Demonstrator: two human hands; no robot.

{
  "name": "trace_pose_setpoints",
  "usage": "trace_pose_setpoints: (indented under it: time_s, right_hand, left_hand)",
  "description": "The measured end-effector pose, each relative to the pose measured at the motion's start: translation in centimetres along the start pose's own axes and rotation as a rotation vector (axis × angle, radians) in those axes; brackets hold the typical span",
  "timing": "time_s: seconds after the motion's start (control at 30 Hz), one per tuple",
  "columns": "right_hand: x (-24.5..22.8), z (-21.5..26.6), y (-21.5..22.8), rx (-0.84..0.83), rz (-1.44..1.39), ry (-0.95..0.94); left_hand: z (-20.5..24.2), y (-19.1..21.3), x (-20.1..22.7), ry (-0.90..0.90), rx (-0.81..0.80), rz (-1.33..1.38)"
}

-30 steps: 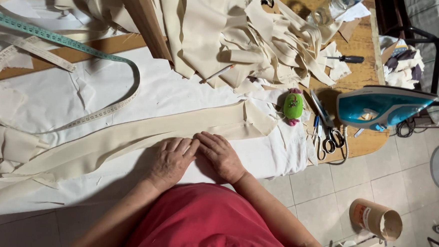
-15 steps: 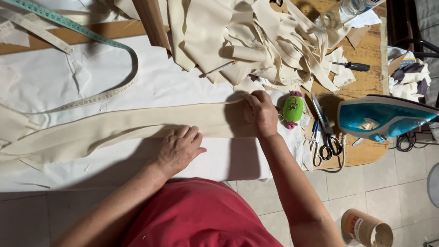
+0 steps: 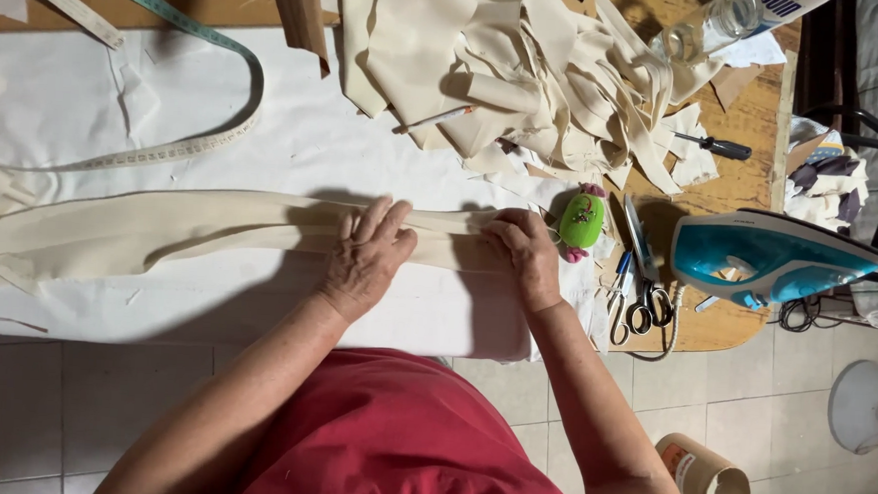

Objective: The person folds a long strip of beige fabric on a white-covered table, securing the fold with pins from a green pincushion. They then use a blue iron to press the pinned fabric flat, repeating the folding and ironing process along the length of the strip.

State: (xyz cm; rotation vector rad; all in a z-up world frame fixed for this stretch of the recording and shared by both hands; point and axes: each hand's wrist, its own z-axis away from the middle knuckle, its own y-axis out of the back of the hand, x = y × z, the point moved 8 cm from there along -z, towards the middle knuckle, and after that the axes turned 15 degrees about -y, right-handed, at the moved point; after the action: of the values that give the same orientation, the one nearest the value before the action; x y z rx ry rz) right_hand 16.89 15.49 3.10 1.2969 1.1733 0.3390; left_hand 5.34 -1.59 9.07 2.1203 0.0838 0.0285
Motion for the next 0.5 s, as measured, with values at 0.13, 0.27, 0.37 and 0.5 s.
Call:
trace_pose_setpoints:
  time_s: [0.13,0.27,0.37,0.5]
  right_hand:
    - [0.5,1.0,0.2,0.011,-0.01,-0.017]
    - [-0.9,0.9,1.1,0.038,-0.04,-0.019]
    - [-3.6,-0.4,2.6,0.026,-0.114,-0.02]
    - [0.3,-1.4,-0.8,0.011,-0.258,-0.13]
  left_hand:
    - [0.5,-1.2,-0.1,-0.011,-0.078,0.113]
    - [0.3,-0.7,0.3,-0.065,-0.065,0.122]
    - [0.4,-1.4,1.5,-0.131,-0.04,0.13]
    - [-0.6,-1.0,3.3,-0.303,-0.012,0.176]
